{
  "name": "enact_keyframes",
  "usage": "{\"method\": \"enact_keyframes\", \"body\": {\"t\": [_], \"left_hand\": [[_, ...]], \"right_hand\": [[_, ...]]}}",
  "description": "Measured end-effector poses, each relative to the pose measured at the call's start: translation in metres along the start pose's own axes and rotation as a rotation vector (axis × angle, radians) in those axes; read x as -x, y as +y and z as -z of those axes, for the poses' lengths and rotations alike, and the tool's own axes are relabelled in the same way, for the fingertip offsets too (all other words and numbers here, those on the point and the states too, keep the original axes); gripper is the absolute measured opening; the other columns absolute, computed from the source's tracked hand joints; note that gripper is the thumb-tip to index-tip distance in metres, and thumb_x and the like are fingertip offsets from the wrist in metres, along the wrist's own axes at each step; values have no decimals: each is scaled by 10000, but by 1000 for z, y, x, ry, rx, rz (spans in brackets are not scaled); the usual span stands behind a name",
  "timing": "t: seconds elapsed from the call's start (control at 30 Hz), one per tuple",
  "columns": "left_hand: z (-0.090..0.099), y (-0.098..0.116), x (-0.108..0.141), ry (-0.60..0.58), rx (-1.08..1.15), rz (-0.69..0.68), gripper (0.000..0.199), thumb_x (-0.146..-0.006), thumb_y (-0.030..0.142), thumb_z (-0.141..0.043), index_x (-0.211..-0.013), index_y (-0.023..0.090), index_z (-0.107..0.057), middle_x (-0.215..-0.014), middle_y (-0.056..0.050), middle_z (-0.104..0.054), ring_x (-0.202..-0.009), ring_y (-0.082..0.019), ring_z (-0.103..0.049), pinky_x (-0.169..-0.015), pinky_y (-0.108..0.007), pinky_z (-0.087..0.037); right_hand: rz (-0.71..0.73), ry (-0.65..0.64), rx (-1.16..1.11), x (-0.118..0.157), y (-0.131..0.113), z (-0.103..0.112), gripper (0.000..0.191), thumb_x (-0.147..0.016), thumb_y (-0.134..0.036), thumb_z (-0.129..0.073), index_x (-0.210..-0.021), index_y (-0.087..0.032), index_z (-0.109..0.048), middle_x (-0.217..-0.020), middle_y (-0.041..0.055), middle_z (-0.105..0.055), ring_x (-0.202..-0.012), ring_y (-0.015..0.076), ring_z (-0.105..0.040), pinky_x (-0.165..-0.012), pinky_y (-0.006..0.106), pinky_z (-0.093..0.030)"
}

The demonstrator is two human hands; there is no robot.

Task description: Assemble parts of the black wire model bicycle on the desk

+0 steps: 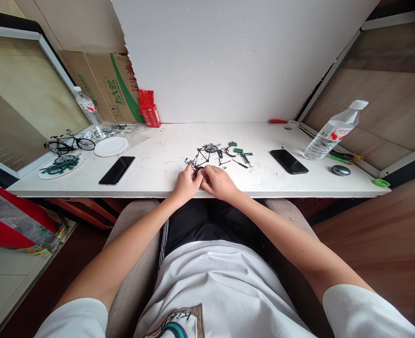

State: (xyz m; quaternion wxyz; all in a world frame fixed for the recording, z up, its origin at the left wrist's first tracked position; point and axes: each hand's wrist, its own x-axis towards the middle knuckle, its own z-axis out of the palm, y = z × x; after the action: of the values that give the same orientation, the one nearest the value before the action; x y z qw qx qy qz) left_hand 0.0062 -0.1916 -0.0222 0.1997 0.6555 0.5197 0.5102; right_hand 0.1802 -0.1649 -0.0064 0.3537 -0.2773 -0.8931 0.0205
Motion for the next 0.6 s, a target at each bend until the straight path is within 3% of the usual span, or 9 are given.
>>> {"method": "enact_keyframes", "body": {"t": [0.6], "left_hand": [[0,0,0,-1,-6,6,158,-965,331,-647,-907,235,-536,-776,-48,-739,-709,-213,-740,-644,-290,-545]], "right_hand": [[1,-1,7,0,0,0,158,-1015,-236,-499,-890,-247,-403,-776,30,-565,-700,210,-479,-656,332,-368]]}}
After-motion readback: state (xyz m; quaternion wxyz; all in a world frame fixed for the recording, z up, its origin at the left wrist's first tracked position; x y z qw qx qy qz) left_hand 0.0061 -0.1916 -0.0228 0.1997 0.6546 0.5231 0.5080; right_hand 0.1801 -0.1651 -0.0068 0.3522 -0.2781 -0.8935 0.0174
